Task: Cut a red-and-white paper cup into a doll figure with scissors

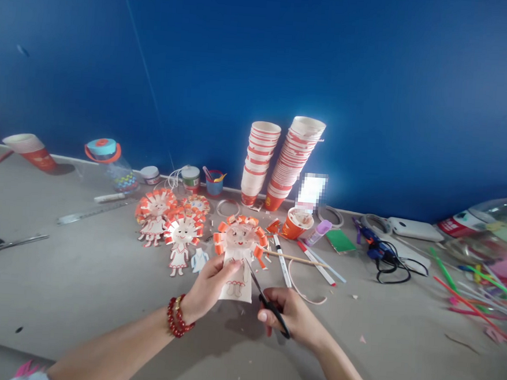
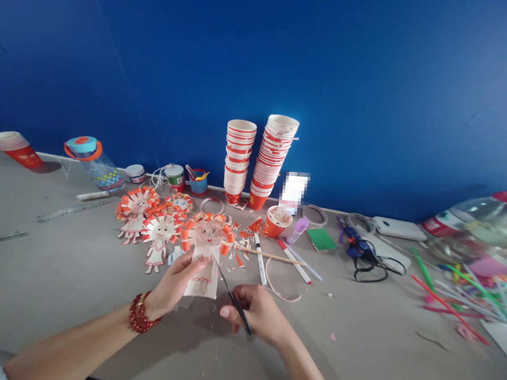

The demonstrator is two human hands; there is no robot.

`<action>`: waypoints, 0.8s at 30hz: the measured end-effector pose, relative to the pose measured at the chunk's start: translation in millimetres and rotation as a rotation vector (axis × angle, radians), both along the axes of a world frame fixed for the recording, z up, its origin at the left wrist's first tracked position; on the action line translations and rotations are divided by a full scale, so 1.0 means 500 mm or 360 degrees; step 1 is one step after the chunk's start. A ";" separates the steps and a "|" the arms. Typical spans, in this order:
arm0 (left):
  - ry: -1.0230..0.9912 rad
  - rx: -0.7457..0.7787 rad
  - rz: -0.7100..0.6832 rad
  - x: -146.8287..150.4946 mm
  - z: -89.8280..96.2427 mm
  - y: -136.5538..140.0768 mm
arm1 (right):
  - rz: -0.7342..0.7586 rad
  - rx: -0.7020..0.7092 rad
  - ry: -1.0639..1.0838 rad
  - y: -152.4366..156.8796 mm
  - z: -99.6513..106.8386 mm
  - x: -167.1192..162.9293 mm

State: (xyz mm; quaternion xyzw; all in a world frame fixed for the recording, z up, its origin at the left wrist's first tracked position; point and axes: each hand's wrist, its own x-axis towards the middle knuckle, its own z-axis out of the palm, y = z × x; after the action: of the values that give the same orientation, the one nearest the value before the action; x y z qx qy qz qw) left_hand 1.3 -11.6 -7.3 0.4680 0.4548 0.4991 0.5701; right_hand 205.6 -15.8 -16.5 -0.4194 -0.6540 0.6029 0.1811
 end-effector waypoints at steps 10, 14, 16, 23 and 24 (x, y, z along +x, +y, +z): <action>-0.0567 -0.0017 0.0415 -0.008 -0.021 0.019 | 0.0169 0.0281 -0.0293 0.014 0.025 0.059; -0.0550 0.0008 0.0398 -0.006 -0.026 0.025 | -0.0520 0.0614 0.0040 0.054 0.063 0.151; -0.0478 0.0019 0.0331 0.000 -0.032 0.024 | -0.1069 0.0886 0.0193 0.113 0.085 0.194; -0.0223 0.0007 0.0229 0.011 -0.080 0.028 | -0.1727 0.1289 -0.0127 0.401 0.095 0.273; -0.0223 0.0001 0.0218 0.010 -0.086 0.029 | -0.1750 0.1307 -0.0176 0.428 0.088 0.278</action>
State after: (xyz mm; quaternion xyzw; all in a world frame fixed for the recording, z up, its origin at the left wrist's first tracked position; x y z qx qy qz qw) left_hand 6.5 3.1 -50.4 0.3999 0.4446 0.5687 0.5648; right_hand 344.4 198.4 27.7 -0.6179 -0.5299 0.1044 0.5714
